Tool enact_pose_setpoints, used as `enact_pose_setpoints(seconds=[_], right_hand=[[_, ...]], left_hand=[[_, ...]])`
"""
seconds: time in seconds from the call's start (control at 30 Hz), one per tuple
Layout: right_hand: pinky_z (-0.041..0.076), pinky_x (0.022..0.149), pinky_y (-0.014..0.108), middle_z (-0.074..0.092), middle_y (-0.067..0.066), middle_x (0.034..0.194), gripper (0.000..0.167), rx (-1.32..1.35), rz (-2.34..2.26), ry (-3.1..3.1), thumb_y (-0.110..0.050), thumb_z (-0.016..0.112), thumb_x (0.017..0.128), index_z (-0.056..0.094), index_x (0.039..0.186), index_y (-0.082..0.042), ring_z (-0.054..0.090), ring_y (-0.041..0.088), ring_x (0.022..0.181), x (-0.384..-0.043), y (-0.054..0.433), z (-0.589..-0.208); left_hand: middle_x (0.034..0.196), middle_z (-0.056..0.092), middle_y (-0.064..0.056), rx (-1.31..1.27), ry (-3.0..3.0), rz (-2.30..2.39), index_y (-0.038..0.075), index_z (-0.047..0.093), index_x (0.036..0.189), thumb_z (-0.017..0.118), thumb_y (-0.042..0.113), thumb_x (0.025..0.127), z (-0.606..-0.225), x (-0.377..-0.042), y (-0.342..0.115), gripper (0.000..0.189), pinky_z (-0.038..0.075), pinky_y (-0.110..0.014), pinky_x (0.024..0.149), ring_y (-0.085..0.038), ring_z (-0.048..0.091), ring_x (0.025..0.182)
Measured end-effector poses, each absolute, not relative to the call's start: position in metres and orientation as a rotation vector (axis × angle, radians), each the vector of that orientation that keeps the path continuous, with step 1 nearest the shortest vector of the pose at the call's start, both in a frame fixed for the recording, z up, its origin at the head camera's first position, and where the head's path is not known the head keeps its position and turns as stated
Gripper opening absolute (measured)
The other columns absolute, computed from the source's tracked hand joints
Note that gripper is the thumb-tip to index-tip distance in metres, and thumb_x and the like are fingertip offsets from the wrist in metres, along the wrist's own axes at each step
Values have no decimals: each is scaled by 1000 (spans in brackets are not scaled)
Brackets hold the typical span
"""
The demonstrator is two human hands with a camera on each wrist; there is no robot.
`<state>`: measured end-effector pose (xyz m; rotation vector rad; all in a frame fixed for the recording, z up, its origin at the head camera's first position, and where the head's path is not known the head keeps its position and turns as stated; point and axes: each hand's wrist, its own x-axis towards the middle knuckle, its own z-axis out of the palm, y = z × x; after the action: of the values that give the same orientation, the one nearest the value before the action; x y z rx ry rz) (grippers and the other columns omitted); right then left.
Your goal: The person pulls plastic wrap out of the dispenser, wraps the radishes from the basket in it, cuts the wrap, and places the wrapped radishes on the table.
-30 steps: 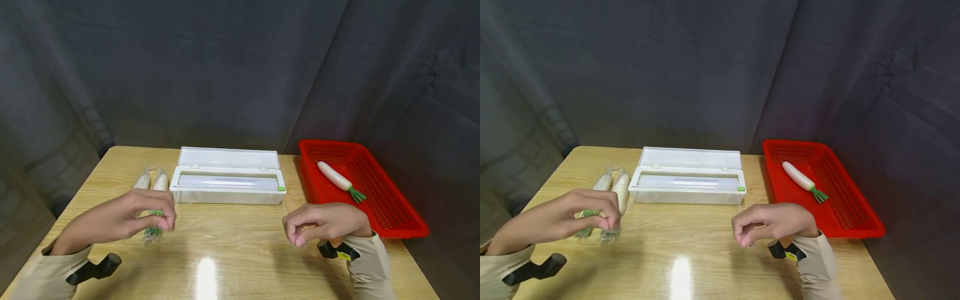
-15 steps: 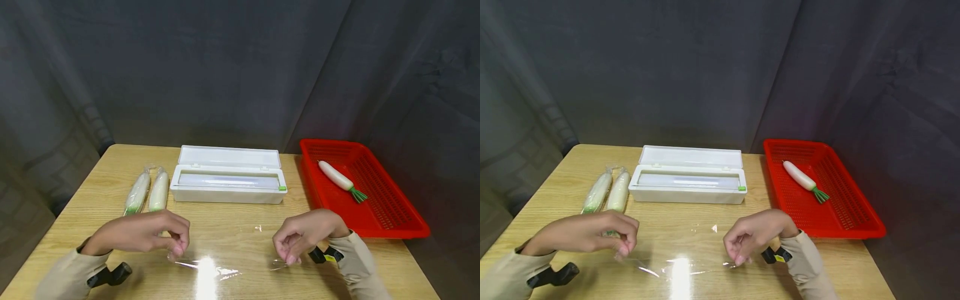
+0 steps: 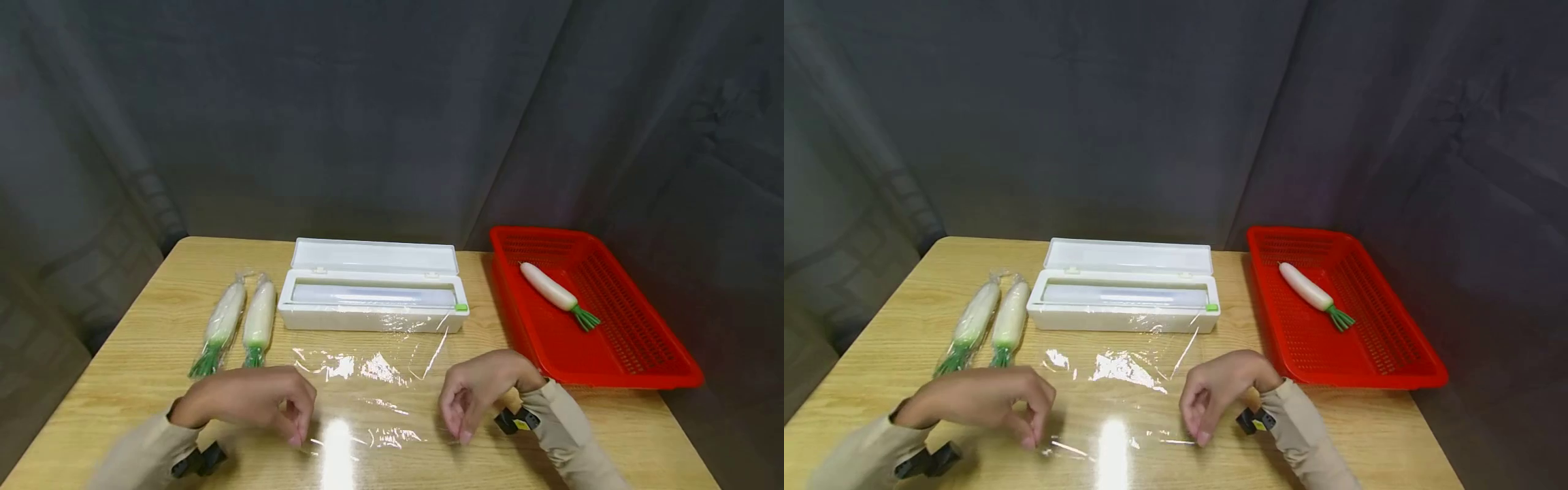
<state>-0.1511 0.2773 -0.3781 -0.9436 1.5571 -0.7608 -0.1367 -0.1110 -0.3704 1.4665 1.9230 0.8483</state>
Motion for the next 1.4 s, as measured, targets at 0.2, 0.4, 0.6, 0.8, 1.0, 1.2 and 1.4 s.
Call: enact_pose_setpoints(seconds=[0.2,0.4,0.6,0.8,1.0,1.2,1.4], right_hand=[[58,77,18,74,28,96,14,-903,-789,1671,-2,77,93,72,101,9,66,-3,79,-154,282,-377],[64,71,34,71,34,92,17,-760,-924,1793,-7,71,98,73,103,9,71,8,69,-152,293,-362],[60,60,29,70,13,82,6,-762,-1040,2236,-1,68,99,73,96,2,66,16,65,-155,302,-351],[57,71,30,69,5,88,8,-727,-978,2914,4,74,93,71,97,-3,63,16,79,-166,299,-357],[58,77,41,66,13,102,25,-671,-790,3145,6,79,88,68,110,2,65,28,87,-168,295,-371],[60,77,41,66,14,101,28,-754,-704,3237,10,82,83,68,106,4,65,27,85,-173,295,-380],[58,74,36,62,12,91,23,-816,-683,3259,12,83,81,67,96,2,61,24,82,-178,297,-386]], left_hand=[[89,69,14,1283,1946,766,13,81,97,90,17,79,-374,-135,-105,20,56,-19,71,7,59,80],[95,71,13,1309,2108,882,17,80,103,82,22,90,-371,-144,-109,15,58,-23,77,3,63,86],[99,70,5,1303,2948,795,15,77,102,82,3,88,-369,-171,-121,19,56,-28,65,-9,67,81],[106,68,-12,1201,3311,621,4,75,110,87,-2,82,-379,-194,-131,31,54,-38,60,-20,61,72],[108,69,-14,1103,3258,577,2,75,112,86,1,84,-387,-201,-137,30,57,-41,62,-24,66,76],[109,70,-12,1094,3243,619,5,77,111,88,4,82,-389,-210,-141,30,59,-46,66,-27,70,81],[108,72,-12,1123,3258,610,7,78,111,89,6,81,-390,-214,-143,31,59,-48,67,-29,71,82]])
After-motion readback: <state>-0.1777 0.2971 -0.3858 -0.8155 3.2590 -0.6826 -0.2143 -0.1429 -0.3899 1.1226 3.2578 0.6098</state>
